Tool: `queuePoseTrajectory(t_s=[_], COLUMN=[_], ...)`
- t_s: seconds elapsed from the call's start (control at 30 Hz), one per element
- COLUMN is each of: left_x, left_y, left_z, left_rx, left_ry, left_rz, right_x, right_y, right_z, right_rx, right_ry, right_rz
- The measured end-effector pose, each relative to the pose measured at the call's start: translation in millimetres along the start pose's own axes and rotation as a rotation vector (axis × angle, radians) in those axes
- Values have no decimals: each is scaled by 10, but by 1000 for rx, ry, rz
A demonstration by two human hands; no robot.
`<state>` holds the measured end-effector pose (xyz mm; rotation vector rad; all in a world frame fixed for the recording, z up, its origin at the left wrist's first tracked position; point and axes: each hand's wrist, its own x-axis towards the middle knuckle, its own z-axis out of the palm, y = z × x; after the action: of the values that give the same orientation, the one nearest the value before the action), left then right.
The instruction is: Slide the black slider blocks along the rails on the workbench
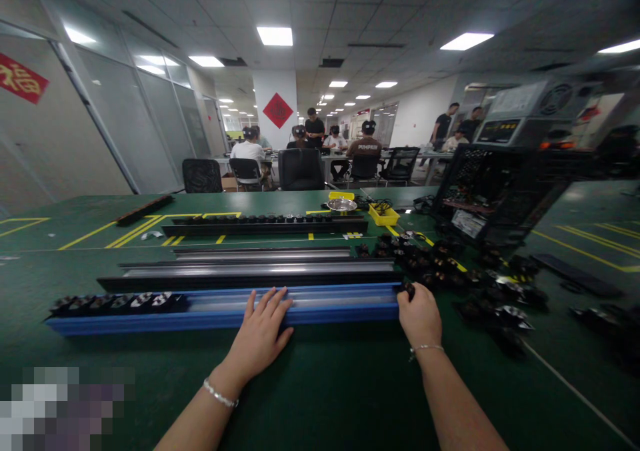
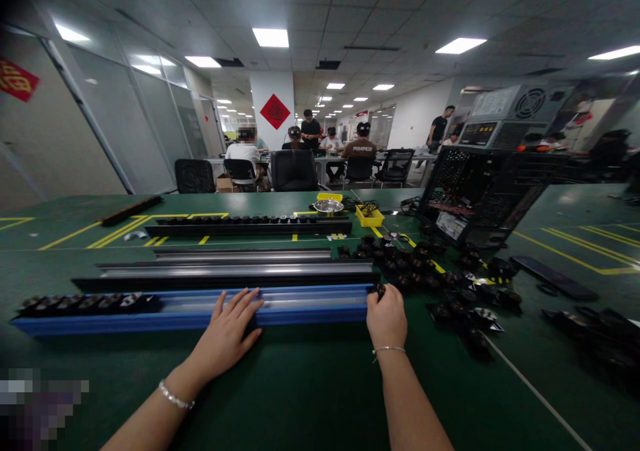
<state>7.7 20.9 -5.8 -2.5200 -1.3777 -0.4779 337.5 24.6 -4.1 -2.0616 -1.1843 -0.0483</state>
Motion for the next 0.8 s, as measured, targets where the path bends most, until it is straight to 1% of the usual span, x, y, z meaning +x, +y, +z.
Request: queuePoseTrajectory(t_s=[0.13, 0.23, 0.57, 0.67, 0.8], left_x=[2, 6, -1, 0, 1], left_y=[5, 0, -11, -10, -13], left_z=[1, 3, 25, 21, 22], left_rx=[2, -3, -8, -8, -10], left_ry=[-4, -7, 12, 1, 4], left_rz=[-4, -3, 5, 1, 3], right_x=[43, 67, 112, 152, 202], right_y=[70, 100, 130, 190, 336], right_z=[26, 19, -54, -78, -152], right_rx=[19, 19, -12, -32, -116], right_ry=[50, 65, 32, 61, 91], right_rz=[-26, -17, 31, 43, 62])
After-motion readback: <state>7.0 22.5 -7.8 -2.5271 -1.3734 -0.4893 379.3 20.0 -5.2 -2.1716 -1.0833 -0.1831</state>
